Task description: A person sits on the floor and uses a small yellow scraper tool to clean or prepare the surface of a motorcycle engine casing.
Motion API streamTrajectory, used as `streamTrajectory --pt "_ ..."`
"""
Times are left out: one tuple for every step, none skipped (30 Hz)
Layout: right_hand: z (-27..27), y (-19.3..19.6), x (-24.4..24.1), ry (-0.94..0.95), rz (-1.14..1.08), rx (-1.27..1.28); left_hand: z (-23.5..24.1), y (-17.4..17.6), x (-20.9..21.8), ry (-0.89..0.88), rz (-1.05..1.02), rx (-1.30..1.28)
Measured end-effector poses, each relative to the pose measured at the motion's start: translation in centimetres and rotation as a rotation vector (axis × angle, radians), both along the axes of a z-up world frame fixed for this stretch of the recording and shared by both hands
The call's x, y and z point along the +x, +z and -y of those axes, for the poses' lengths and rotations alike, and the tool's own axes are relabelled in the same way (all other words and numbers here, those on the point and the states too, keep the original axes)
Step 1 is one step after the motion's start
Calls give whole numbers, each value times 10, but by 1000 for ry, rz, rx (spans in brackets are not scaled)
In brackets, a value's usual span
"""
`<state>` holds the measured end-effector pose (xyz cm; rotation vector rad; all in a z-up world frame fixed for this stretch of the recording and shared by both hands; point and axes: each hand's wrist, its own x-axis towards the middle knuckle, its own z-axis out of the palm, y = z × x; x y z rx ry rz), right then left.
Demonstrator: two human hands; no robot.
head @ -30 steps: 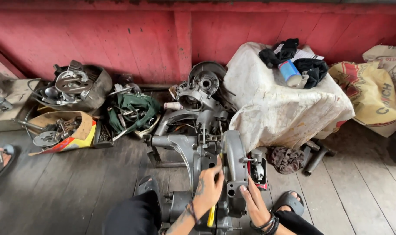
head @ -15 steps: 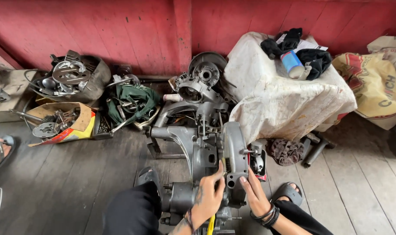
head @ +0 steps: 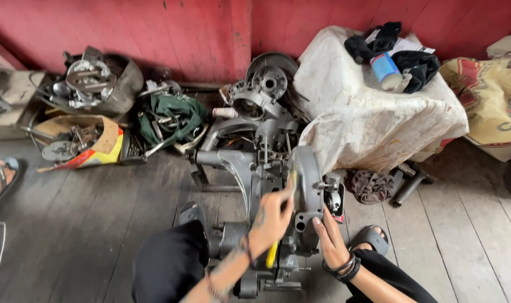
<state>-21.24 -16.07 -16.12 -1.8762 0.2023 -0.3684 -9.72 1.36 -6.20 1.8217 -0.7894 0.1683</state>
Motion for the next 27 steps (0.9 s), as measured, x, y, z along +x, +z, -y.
streamTrajectory --pt "-2 1 -4 8 -13 0 4 8 0 8 -13 0" --pt "-2 3 -4 9 -25 35 11 19 5 -13 -1 28" --pt "-1 6 -3 10 -37 70 18 30 10 -34 11 56" --pt "5 -10 -3 4 -28 62 18 36 3 -39 20 49" --pt "11 -27 -3 6 -10 54 18 40 -4 -60 47 117" --pt "18 -44 -9 7 -4 45 18 42 -16 -80 62 182" --pt "11 -21 -9 1 -6 35 13 43 -15 -86 61 173" --pt "6 3 -6 44 -12 63 10 45 -12 -62 89 210" --pt "0 26 -2 87 -19 90 6 46 -8 -38 117 248" --pt "1 29 -4 87 -29 92 4 45 -13 -39 107 249" --pt "2 33 -5 111 -38 57 3 45 -18 -68 120 260" --pt "2 37 1 137 -32 26 1 48 -17 -96 148 275" --pt "3 38 1 137 -26 31 -3 45 -29 -95 153 280" --pt "3 39 1 157 -16 35 -6 44 -39 -121 147 314" --pt "4 39 2 177 -5 39 -9 41 -49 -146 141 347" --pt "5 33 3 171 -5 42 -7 40 -36 -152 142 350" --pt "7 26 4 135 -27 16 -5 38 -23 -126 173 376" --pt "7 19 1 105 -60 -10 -4 35 -13 -97 194 402" --pt "2 36 0 105 -69 -7 -2 34 2 -99 184 404" --pt "-3 54 2 147 -41 -7 -1 35 19 -21 217 533" --pt "-8 73 4 189 -12 -7 1 36 36 58 251 662" --pt "-8 72 3 186 -4 -10 -7 33 39 58 259 660" --pt "-7 72 2 197 -15 -17 -14 31 42 -6 224 611" --pt "-7 72 6 204 -17 -22 -20 31 49 -71 198 565" --pt "-4 79 8 197 -1 -23 -26 37 40 -73 215 566" --pt "-6 83 7 217 6 -13 -37 40 28 -205 93 644" --pt "-9 87 7 238 13 -3 -48 43 16 -338 -31 718"
